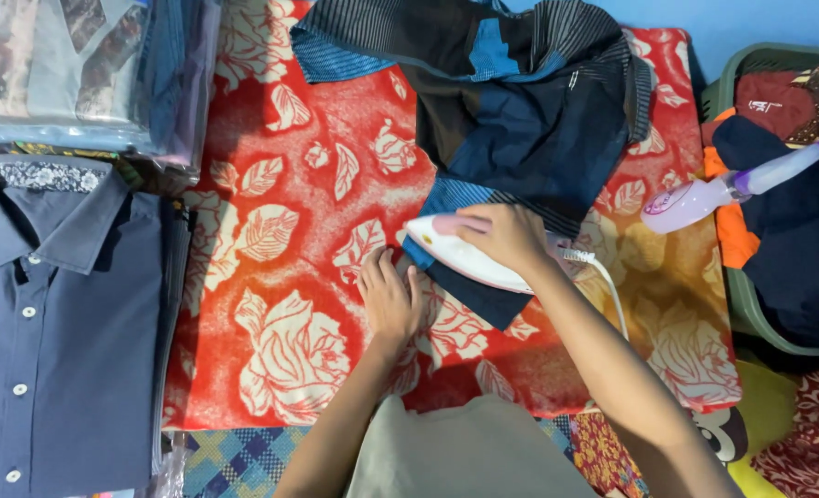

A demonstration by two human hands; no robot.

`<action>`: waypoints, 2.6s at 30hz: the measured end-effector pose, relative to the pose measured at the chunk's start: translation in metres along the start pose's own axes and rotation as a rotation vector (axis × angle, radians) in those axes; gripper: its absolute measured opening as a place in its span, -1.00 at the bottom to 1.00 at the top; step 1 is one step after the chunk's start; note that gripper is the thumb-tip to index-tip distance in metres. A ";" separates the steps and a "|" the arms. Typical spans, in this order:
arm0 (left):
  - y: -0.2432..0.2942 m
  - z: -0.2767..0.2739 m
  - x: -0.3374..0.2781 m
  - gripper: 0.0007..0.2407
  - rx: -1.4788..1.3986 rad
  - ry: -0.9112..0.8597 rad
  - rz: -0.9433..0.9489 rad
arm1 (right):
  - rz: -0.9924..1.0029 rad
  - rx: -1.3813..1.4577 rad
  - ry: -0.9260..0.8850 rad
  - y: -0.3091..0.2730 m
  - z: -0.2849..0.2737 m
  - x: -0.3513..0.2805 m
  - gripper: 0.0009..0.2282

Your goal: The person irons a dark blue shirt with striped sleeves on a red floral-patterned surface. They use a white iron to smooth the fabric, adjusting the shirt's position and sleeves as needed. A spray bottle is visible nearby, and the person occasionally sprays the shirt before continuing to iron.

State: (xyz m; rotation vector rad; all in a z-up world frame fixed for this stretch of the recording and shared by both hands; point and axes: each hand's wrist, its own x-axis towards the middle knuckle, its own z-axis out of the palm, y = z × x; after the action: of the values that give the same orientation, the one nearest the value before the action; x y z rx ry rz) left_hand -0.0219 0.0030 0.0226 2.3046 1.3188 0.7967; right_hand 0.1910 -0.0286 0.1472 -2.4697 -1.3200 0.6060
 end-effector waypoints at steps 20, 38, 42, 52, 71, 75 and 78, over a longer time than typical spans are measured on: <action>0.001 0.017 -0.002 -0.49 0.146 -0.102 0.258 | 0.010 -0.177 0.049 0.018 -0.005 0.022 -0.70; -0.004 0.030 -0.010 -0.50 0.135 -0.025 0.309 | -0.118 -0.214 0.156 0.033 0.013 0.032 -0.72; -0.005 0.031 -0.009 -0.50 0.128 -0.011 0.306 | -0.175 -0.137 0.105 0.007 -0.003 0.012 -0.68; -0.004 0.032 -0.007 -0.50 0.126 -0.022 0.300 | -0.160 -0.101 0.114 0.038 0.001 0.025 -0.73; 0.001 0.025 -0.007 -0.50 0.174 -0.049 0.307 | -0.021 -0.171 0.228 0.034 0.001 0.029 -0.69; 0.000 0.022 -0.006 -0.50 0.175 -0.052 0.305 | 0.000 -0.164 0.131 0.027 -0.002 0.026 -0.73; 0.000 0.021 -0.007 -0.51 0.147 -0.056 0.294 | 0.038 -0.098 0.081 0.032 -0.019 0.005 -0.69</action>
State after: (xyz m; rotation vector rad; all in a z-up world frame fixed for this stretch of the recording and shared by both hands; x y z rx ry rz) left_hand -0.0109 -0.0039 0.0041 2.6587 1.0599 0.7373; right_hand 0.2257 -0.0426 0.1488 -2.5738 -1.3038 0.4552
